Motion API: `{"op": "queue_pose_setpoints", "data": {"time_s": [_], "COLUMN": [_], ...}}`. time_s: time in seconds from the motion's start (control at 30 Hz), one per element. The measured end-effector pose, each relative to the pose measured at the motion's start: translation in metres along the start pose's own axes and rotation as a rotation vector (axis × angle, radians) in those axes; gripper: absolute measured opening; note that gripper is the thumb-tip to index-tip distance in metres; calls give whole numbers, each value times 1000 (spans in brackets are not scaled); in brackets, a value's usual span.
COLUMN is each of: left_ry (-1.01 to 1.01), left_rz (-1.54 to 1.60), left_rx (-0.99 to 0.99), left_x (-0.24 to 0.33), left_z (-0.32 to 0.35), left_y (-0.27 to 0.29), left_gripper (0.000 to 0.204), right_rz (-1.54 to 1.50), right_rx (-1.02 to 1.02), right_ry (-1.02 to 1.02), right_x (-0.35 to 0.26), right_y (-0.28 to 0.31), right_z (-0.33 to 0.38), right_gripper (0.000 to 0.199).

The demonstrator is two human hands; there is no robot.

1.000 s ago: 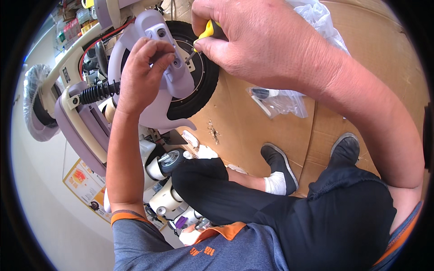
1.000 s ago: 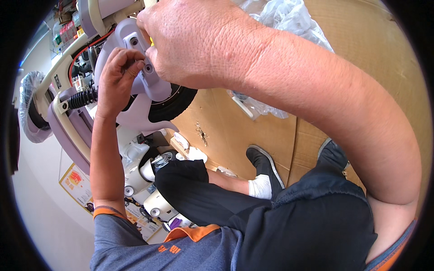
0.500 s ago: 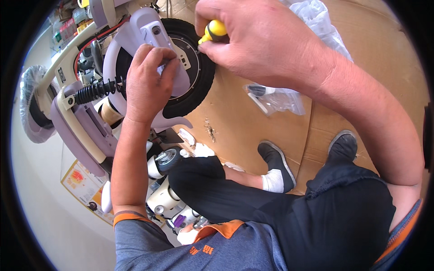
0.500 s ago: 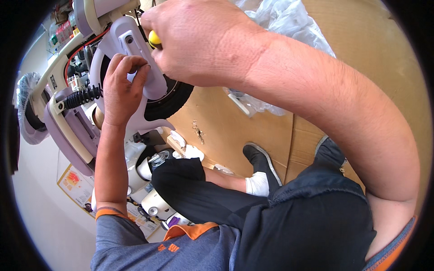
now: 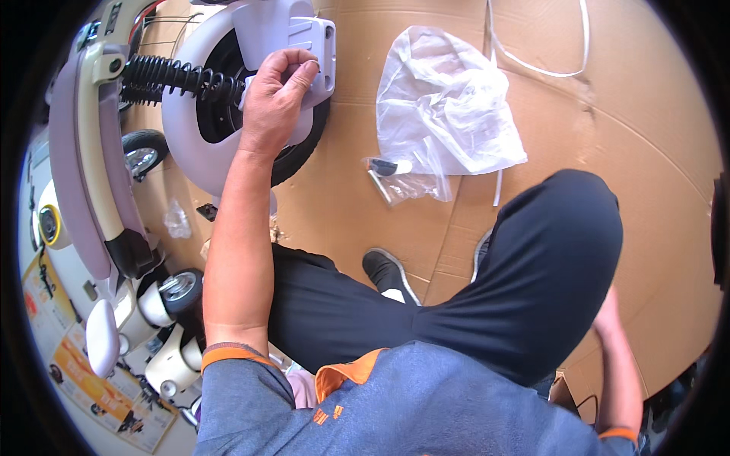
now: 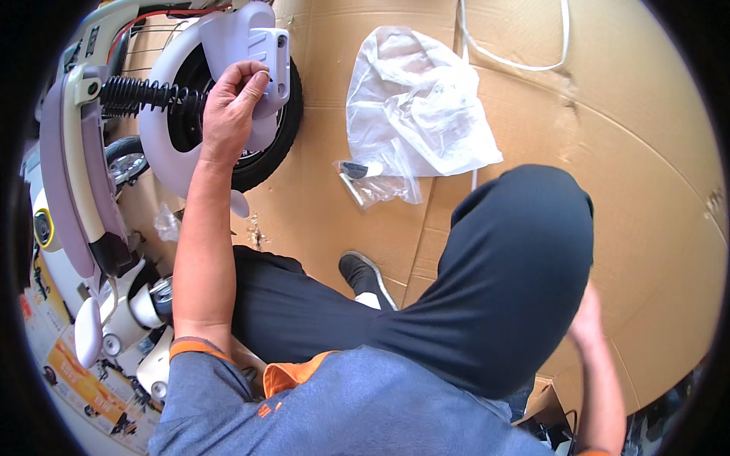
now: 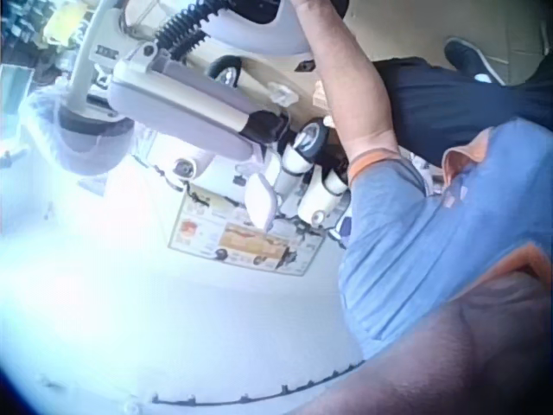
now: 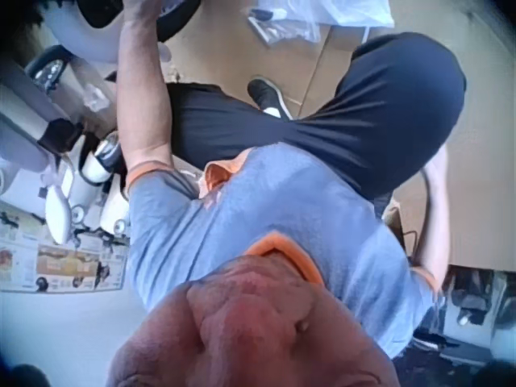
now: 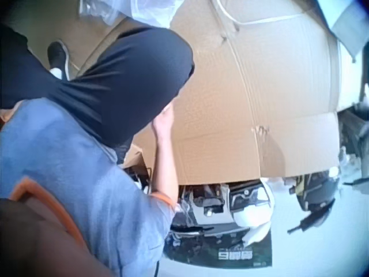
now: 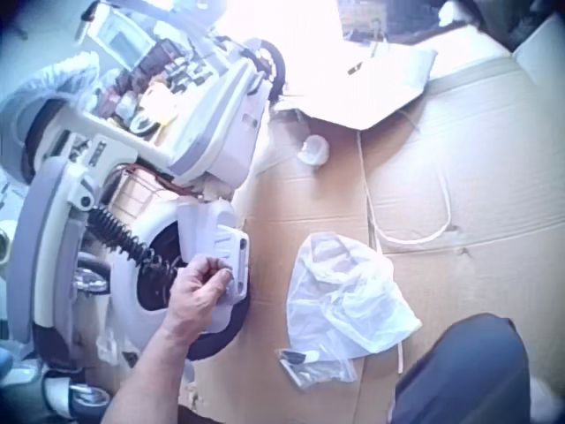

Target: The person assembles a light purple electric scooter by attaching the front body panel and handlebars. They use a screwdriver to secure screws, remove parts from plastic packaging, and align components before tightening them.

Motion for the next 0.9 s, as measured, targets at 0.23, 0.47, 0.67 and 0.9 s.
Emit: {"op": "queue_pose_setpoints", "data": {"time_s": [0.23,0.47,0.67,0.9], "left_ry": [20,-44,-73,-74], "left_rz": [-31,22,9,-8], "left_rx": [-35,-124,-118,-130], "left_x": [6,7,4,7], "left_z": [-2,-2,-3,-3], "left_y": [2,-3,0,0], "left_gripper": [19,19,18,18], "right_rz": [-860,-1011,-1028,-985], "right_rx": [479,444,439,435], "right_ry": [-655,-1045,-1089,-1067], "right_x": [78,130,142,149], "right_y": [-82,-124,-122,-114], "right_z": [171,231,235,222], "right_gripper": [28,25,25,25]}}
Point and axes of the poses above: each hand's wrist, its own z-axis away from the middle knuckle, its own y-axis out of the back of the hand, x = y × z, the point moved 9 cm from there along -z, towards the middle knuckle, and after that the axes turned 9 degrees about y, right-handed, at the moved point
